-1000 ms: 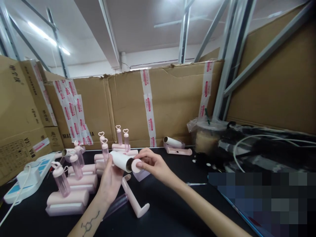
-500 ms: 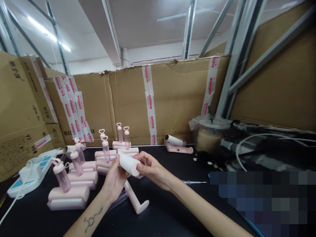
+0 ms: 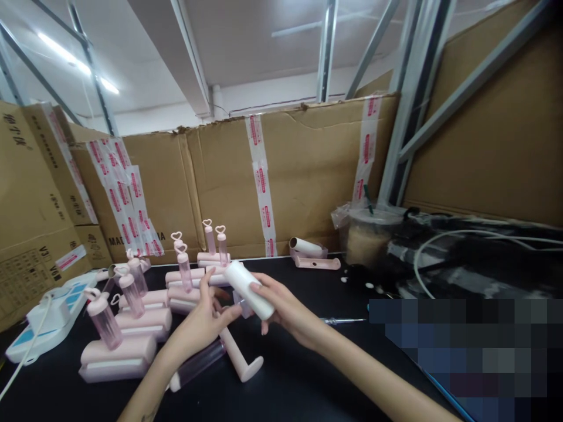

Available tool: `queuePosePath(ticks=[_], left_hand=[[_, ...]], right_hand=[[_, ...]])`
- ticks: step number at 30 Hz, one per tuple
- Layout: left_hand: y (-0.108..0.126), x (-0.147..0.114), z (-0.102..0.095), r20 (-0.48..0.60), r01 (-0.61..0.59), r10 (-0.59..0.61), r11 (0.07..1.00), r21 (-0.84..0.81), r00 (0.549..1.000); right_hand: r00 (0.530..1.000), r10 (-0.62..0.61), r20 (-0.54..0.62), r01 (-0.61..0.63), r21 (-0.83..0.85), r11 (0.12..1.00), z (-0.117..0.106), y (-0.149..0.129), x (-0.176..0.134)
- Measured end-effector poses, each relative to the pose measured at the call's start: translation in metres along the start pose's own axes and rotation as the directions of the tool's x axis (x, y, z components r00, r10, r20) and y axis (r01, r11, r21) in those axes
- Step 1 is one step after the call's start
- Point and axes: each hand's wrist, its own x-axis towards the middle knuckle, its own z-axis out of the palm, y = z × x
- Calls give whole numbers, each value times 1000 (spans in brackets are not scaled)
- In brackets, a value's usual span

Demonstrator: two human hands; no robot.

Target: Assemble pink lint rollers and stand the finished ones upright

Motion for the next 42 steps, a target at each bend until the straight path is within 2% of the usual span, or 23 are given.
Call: queuePosePath(ticks=[2,5,7,9,13,17,19,21,24,26,28,30,36,39,42], left_hand=[[-1,-6,-14,163,25,-63,974,223,985],[-4,-15,-27,412,-26,-182,892,452,893],[-8,-18,-26,457,-31,-261,842,538,850],[-12,-19,-21,431,2,-280,840,543,858],[-14,-17,-11,370,66,-221,919,389,903],[-12,-13,0,423,57,-198,945,323,884],[-10,-11,8,454,56,-147,976,209,879],[-6,-11,18,471,104,-110,994,37,875],[0,-12,29,421,167,-77,969,-182,904],[2,-12,34,312,132,-42,953,-272,949],[3,-12,37,224,91,-16,941,-327,974],[3,-12,38,224,92,-9,927,-363,975],[-1,-11,36,323,124,12,909,-398,946],[1,-8,34,251,150,-36,879,-452,967],[8,-9,32,172,226,-158,821,-524,972]], right_hand=[[999,-1,-35,4,84,996,-10,-6,-4],[997,-21,-74,33,167,985,-22,-15,-9],[996,-34,-86,50,194,980,-24,-18,-11],[995,-34,-88,51,194,980,-22,-18,-12],[997,-20,-75,31,138,990,-14,-15,-15],[999,1,-43,0,5,1000,-16,-21,-18],[1000,27,-15,-28,-74,997,-21,-27,-19],[998,57,-18,-58,-121,991,-29,-33,-20],[992,109,-60,-117,-150,982,-38,-37,-20],[987,156,-44,-161,-179,971,-41,-36,-19],[983,185,-11,-183,-204,962,-42,-33,-18],[980,198,14,-191,-211,959,-41,-29,-17],[985,173,8,-169,-184,968,-34,-18,-14],[978,204,33,-197,-146,969,-30,-13,-12],[976,212,41,-202,-166,965,-23,-7,-10]])
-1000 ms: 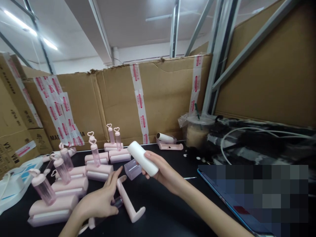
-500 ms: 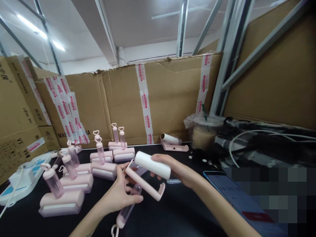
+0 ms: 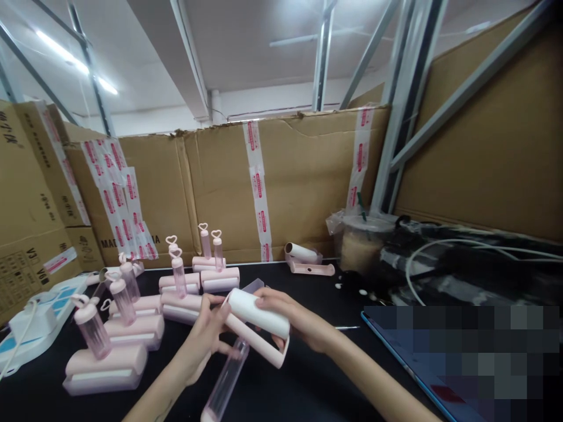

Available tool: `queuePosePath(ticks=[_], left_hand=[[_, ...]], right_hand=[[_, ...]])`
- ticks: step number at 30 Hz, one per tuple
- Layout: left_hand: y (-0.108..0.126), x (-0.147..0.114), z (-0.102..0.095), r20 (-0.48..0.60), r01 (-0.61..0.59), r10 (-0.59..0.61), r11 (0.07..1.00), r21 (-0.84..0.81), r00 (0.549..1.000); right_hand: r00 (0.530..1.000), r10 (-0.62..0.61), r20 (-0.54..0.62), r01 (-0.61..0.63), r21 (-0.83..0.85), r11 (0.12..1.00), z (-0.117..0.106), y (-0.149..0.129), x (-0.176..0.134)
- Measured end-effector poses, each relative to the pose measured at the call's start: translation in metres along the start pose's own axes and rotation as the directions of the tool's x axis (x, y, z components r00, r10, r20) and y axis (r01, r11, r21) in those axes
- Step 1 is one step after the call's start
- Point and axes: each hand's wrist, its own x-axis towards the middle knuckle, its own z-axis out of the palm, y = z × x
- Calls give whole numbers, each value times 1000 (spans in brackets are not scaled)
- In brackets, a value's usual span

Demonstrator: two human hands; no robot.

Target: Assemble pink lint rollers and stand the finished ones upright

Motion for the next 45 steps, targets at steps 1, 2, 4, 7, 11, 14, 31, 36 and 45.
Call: queuePosePath(ticks=[1,2,4,7,11,14,31,36,45], left_hand=[[2,-1,1,-24,29,-30,999,-30,999],[2,-2,3,-41,54,-56,997,-50,998],[1,-3,5,-68,97,-99,995,-40,993],[-4,0,5,-108,137,-130,989,60,986],[-6,6,-1,-180,110,-97,992,59,979],[-2,9,-7,-246,35,-35,999,-7,969],[-12,18,-15,-182,139,-195,950,-281,964],[-15,19,-16,-169,193,-258,926,-325,951],[-13,16,-18,-200,80,-124,973,-219,972]], right_hand=[[1000,-19,-18,19,-26,999,4,2,1],[998,-44,-40,42,-56,998,7,4,3],[992,-105,-76,96,-112,989,16,9,4],[988,-122,-89,109,-142,984,23,15,4],[988,-102,-113,101,-15,995,16,19,5],[995,-66,-77,71,70,995,10,22,10],[992,-117,-49,127,337,933,26,30,12],[994,-67,-84,94,366,926,26,24,11],[992,-62,-111,89,264,960,22,22,9]])
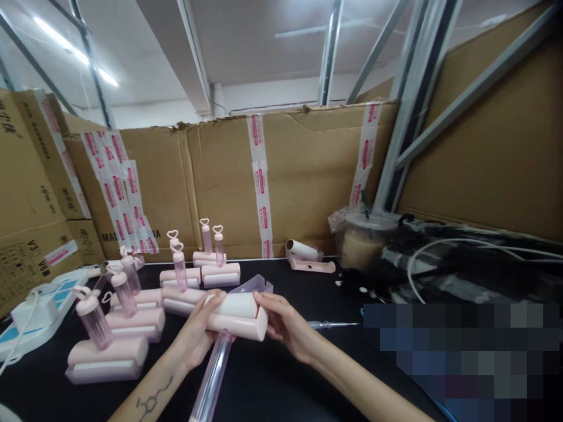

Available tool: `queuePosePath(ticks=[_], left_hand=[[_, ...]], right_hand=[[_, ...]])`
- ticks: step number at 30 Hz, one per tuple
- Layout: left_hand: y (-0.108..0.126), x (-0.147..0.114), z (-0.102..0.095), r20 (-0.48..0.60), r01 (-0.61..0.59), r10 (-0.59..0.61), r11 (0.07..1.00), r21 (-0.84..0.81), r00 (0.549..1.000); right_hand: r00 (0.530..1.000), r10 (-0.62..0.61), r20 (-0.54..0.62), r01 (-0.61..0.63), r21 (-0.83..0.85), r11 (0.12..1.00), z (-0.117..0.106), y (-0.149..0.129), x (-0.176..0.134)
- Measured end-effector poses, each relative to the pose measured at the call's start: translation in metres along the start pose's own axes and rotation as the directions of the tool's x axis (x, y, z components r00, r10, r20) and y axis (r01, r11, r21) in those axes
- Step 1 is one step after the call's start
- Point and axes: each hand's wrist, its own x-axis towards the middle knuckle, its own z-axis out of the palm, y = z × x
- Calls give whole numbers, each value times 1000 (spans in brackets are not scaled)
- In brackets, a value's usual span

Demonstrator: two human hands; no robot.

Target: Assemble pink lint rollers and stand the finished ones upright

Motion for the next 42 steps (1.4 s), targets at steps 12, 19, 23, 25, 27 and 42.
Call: queuePosePath(ticks=[12,19,23,25,27,42], left_hand=[[15,-9,7,-55,-98,94,992,-75,994],[4,-4,3,176,-215,195,971,102,965],[-18,9,5,35,-412,510,650,639,860],[-26,17,10,65,-376,528,509,774,847],[-28,26,11,87,-341,466,493,801,880],[-9,21,-15,415,-348,103,741,574,904]], right_hand=[[584,-500,639,714,-698,-59,-10,-3,-12],[691,-649,317,634,-698,334,-5,-8,-5],[762,-633,-135,528,-435,729,-21,-24,3],[781,-597,-182,519,-342,784,-25,-29,5],[804,-576,-145,524,-283,803,-28,-32,7],[897,-439,-58,416,-230,880,-24,-33,9]])
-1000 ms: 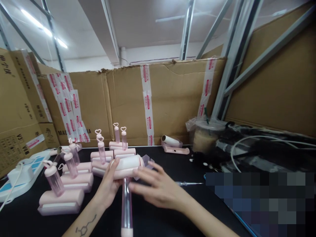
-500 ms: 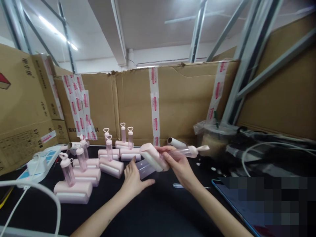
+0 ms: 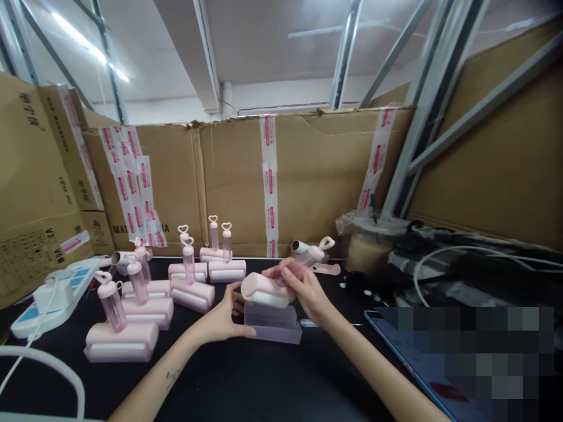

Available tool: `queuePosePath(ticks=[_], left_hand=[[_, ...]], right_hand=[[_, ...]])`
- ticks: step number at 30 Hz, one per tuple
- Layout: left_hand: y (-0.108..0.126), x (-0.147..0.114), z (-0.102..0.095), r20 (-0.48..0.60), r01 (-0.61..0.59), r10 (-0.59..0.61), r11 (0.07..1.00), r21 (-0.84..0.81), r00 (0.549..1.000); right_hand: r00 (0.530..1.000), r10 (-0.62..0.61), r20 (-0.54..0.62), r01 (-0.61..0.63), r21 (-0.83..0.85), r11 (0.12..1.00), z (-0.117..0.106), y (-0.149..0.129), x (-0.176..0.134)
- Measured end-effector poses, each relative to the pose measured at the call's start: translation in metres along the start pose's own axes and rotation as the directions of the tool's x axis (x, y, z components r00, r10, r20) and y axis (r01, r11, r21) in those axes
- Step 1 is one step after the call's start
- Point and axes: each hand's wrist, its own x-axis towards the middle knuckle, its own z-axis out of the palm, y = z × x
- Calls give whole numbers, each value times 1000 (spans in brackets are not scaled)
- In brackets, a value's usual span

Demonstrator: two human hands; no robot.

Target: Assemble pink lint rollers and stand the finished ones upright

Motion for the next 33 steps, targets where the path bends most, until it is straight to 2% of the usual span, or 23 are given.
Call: queuePosePath(ticks=[3,7,11,15,22,26,30,33], left_hand=[[-2,0,1,-5,-4,4,1000,-13,1000],[-2,0,1,15,21,-21,999,-42,1000],[1,-2,2,23,4,-4,1000,-31,1000],[2,-2,1,9,-4,4,999,-47,1000],[8,-1,1,126,-4,-3,998,55,992],[4,-1,-1,90,-16,8,996,82,996],[-2,1,-7,62,24,-24,1000,7,998],[-6,2,-8,62,24,-25,1000,5,998]], right_hand=[[1000,-4,-10,4,-15,1000,4,0,-3],[992,78,100,-52,-242,969,9,2,-4],[995,64,81,-31,-364,931,13,3,-2],[998,33,57,-6,-426,905,12,4,-1],[994,13,112,46,-507,861,7,0,0],[992,12,129,73,-635,769,11,16,-5],[996,22,81,29,-585,811,14,39,-6],[988,14,155,84,-607,790,10,35,-9]])
